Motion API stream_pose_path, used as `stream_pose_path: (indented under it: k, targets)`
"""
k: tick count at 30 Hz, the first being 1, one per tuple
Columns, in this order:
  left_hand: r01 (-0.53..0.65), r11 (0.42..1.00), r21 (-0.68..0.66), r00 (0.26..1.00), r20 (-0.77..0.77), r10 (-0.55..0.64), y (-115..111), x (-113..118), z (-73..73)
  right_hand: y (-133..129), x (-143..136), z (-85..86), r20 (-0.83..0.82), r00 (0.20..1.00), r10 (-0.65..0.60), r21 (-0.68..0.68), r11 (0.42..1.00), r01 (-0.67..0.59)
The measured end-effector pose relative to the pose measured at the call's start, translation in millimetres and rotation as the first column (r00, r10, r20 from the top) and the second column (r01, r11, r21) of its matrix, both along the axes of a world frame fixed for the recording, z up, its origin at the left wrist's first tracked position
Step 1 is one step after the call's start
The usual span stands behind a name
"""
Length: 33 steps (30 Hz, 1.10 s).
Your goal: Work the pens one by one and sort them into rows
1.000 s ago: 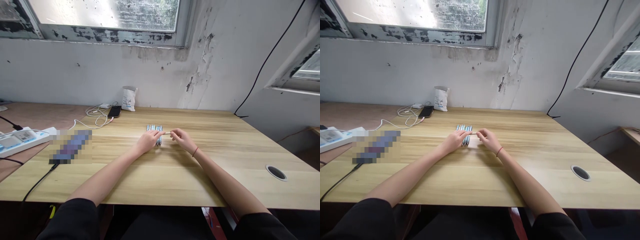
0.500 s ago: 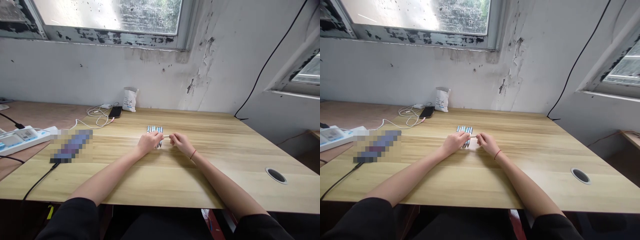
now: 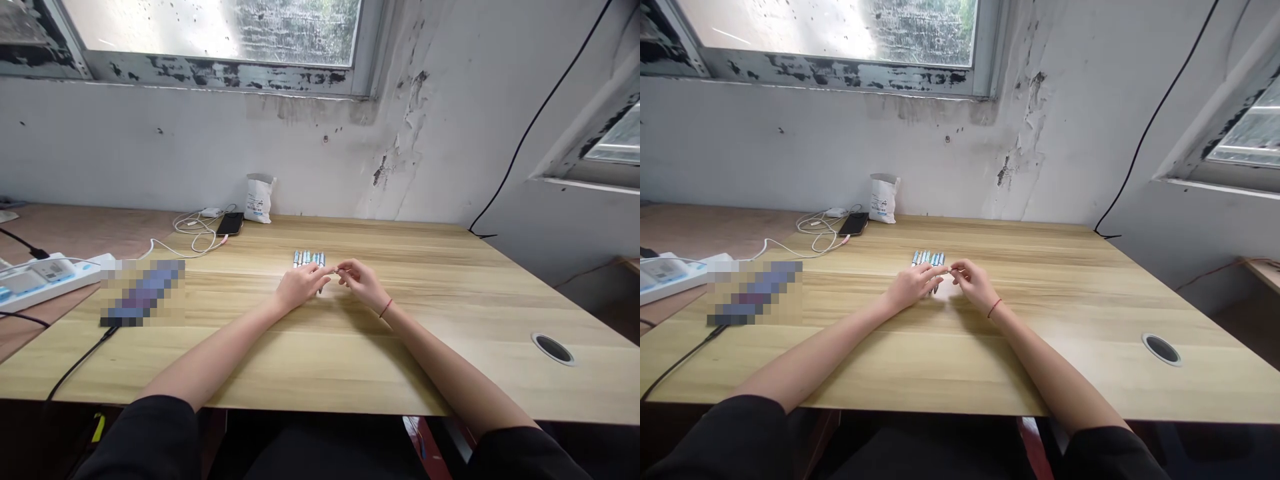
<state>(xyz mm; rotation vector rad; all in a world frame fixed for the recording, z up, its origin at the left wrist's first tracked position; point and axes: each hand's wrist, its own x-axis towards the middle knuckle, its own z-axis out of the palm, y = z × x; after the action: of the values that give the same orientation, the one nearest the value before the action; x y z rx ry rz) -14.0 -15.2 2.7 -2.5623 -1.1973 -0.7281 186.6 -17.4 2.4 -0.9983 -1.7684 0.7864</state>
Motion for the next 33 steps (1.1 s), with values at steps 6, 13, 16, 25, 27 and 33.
stream_pose_path:
  k: [6,13,16,25,27,33]
  targets:
    - [0.020,1.000,-0.011,0.999,-0.044,-0.020,0,0,-1.8,-1,-3,1.3,-0.020,1.000,0.001,-0.024,1.000,-0.002]
    - [0.037,0.999,-0.021,0.993,0.111,-0.034,3,0,-4.1,-1,-3,4.2,-0.068,0.996,-0.055,-0.032,0.998,0.053]
    - [0.063,0.998,-0.017,0.989,0.136,-0.060,4,-1,-3.5,3,-1,0.8,-0.106,0.991,-0.078,-0.030,0.997,0.075]
    - [0.168,0.986,0.007,0.963,0.214,-0.166,12,-6,-1.4,20,4,-25.0,-0.184,0.969,-0.168,-0.173,0.975,0.136]
    - [0.183,0.983,0.007,0.952,0.248,-0.179,15,-7,-3.4,21,2,-27.9,-0.176,0.970,-0.169,-0.190,0.972,0.135]
    - [0.039,0.997,-0.062,0.966,0.259,-0.022,14,-4,-9.4,18,-1,-25.3,-0.150,0.973,-0.175,-0.165,0.975,0.150]
